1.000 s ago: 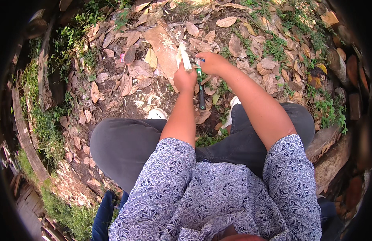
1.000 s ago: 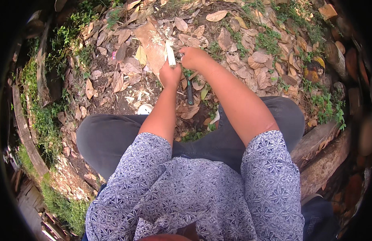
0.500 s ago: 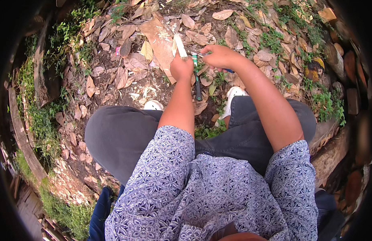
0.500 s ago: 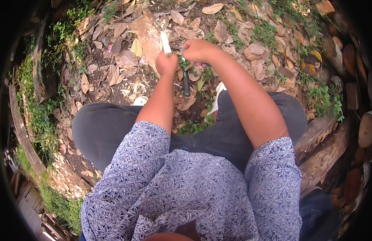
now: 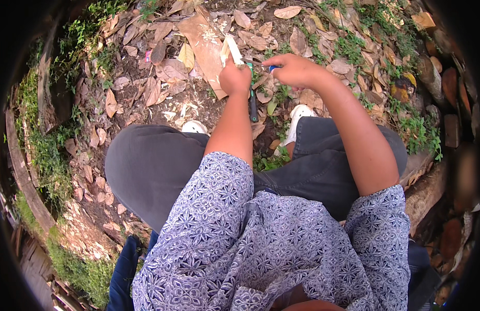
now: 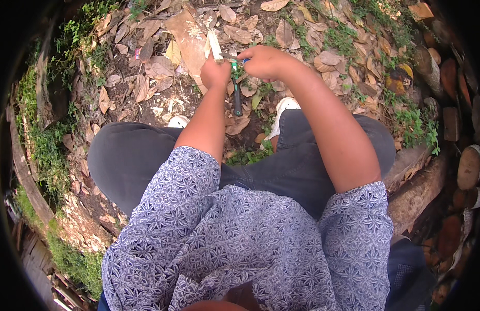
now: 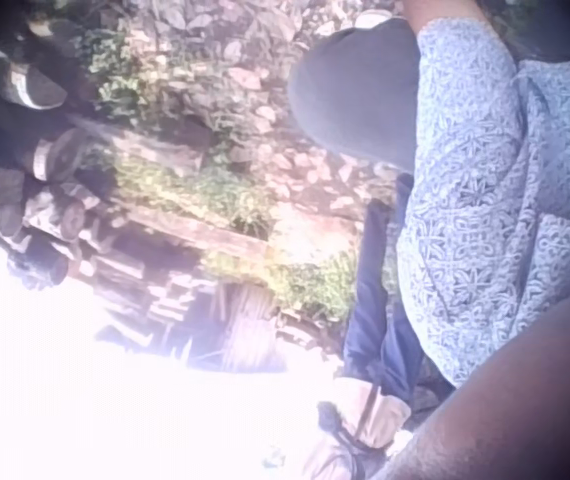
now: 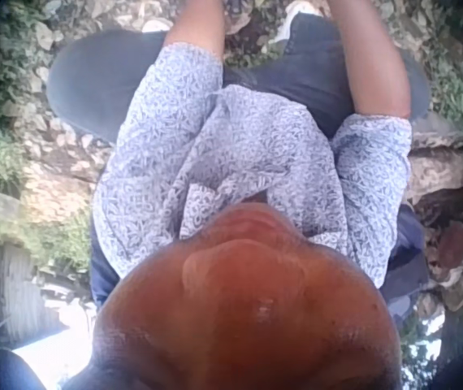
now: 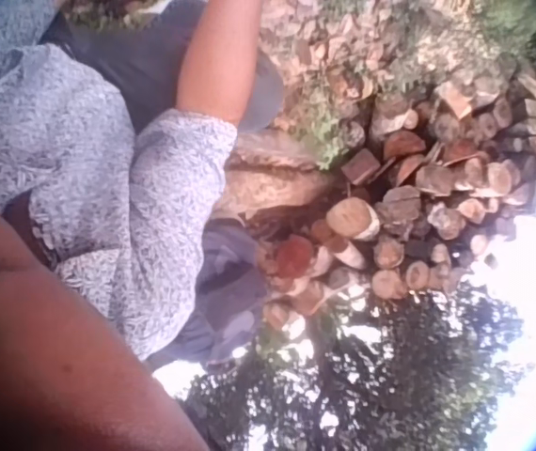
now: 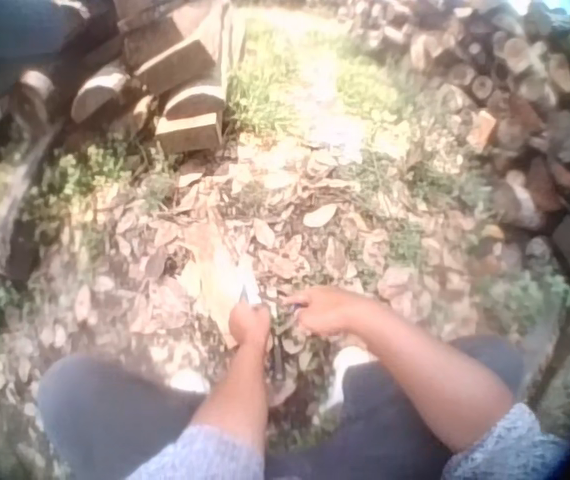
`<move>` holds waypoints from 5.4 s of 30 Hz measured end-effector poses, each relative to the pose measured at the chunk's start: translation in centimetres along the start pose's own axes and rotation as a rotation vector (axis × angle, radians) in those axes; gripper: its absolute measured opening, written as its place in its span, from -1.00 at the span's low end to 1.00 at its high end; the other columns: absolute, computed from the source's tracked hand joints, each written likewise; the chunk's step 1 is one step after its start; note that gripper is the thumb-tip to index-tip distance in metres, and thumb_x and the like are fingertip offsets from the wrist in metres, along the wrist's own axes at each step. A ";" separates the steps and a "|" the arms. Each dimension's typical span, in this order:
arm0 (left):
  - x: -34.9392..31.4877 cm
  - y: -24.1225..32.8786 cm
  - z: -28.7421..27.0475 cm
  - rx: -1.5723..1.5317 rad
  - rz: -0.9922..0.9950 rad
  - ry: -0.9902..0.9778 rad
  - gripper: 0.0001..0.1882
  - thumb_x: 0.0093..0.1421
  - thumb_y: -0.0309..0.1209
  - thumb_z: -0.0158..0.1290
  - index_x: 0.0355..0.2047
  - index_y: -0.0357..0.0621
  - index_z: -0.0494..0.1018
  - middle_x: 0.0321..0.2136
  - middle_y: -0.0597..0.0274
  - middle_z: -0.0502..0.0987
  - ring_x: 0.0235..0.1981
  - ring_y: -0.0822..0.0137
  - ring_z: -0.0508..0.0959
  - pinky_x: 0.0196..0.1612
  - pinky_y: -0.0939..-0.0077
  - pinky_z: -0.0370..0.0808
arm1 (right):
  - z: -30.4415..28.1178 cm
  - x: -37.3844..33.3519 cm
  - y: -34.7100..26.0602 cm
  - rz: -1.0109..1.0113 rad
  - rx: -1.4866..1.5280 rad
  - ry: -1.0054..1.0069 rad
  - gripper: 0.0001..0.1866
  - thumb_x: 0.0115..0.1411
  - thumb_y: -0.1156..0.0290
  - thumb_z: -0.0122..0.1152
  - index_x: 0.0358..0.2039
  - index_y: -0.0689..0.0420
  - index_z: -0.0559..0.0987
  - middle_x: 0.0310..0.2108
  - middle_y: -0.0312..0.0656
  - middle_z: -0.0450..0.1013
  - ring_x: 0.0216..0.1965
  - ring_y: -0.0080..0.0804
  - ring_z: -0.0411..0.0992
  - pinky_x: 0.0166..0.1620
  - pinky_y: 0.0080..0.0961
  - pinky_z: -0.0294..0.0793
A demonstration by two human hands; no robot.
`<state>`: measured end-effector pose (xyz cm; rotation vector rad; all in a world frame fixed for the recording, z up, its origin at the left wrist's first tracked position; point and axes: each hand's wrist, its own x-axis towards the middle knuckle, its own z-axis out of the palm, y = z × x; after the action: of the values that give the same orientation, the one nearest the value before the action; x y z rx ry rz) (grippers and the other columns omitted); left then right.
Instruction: The person sits on the ground and uses a chisel and hammer to carve and shape a small wooden box. They repeatedly strike the chisel to remove wood and refine the edges of the box.
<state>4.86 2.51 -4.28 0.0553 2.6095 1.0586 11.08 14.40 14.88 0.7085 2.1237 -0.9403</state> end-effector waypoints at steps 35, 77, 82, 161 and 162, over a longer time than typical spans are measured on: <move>-0.1 -0.1 0.3 -0.008 0.007 0.002 -0.50 0.05 -0.19 0.23 0.05 0.07 0.58 -0.30 -0.03 0.69 -0.22 -0.06 0.69 -0.13 0.08 0.62 | 1.3 2.7 0.1 -0.039 -0.068 0.158 -0.54 0.39 0.21 0.02 0.28 -0.10 0.48 -0.63 -0.27 0.41 -0.68 -0.50 0.34 -0.60 -0.44 0.35; 0.0 -0.9 0.1 -0.001 0.065 0.029 -0.51 0.03 -0.24 0.26 0.02 -0.03 0.59 -0.35 -0.07 0.69 -0.29 -0.09 0.69 -0.18 0.08 0.61 | 2.7 6.0 -1.2 -0.083 -0.004 0.223 -0.54 0.41 0.23 0.01 0.30 -0.10 0.46 -0.69 -0.25 0.38 -0.72 -0.47 0.32 -0.61 -0.39 0.34; 0.9 -0.1 0.3 -0.019 0.047 0.021 -0.46 0.03 -0.24 0.26 0.08 0.05 0.57 -0.34 -0.09 0.68 -0.31 -0.10 0.69 -0.21 0.06 0.60 | 2.5 9.1 -0.9 -0.116 0.021 0.237 -0.52 0.41 0.25 0.02 0.32 -0.07 0.42 -0.68 -0.25 0.40 -0.70 -0.45 0.36 -0.60 -0.38 0.39; -4.4 24.8 -28.6 -0.031 1.457 -0.132 -0.40 -0.01 -0.68 0.09 0.13 -0.24 0.52 0.09 -0.08 0.57 0.04 -0.04 0.60 0.13 0.24 0.49 | -13.0 -13.0 -1.4 -0.928 0.809 0.946 -0.17 0.05 -0.15 0.51 0.05 0.28 0.43 -0.38 -0.29 0.51 -0.52 -0.65 0.48 -0.50 -0.70 0.49; -5.1 24.4 -28.7 0.013 1.479 -0.108 -0.35 -0.07 -0.70 0.09 0.13 -0.24 0.51 0.12 -0.08 0.55 0.05 -0.11 0.57 0.15 0.17 0.48 | -12.4 -12.9 -1.1 -0.951 0.828 0.935 -0.17 0.04 -0.12 0.54 0.05 0.28 0.43 -0.36 -0.29 0.52 -0.50 -0.65 0.49 -0.49 -0.71 0.49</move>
<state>-1.25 0.14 33.14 2.1599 2.1790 1.2507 13.48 20.99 31.45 0.5188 2.9315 -2.4690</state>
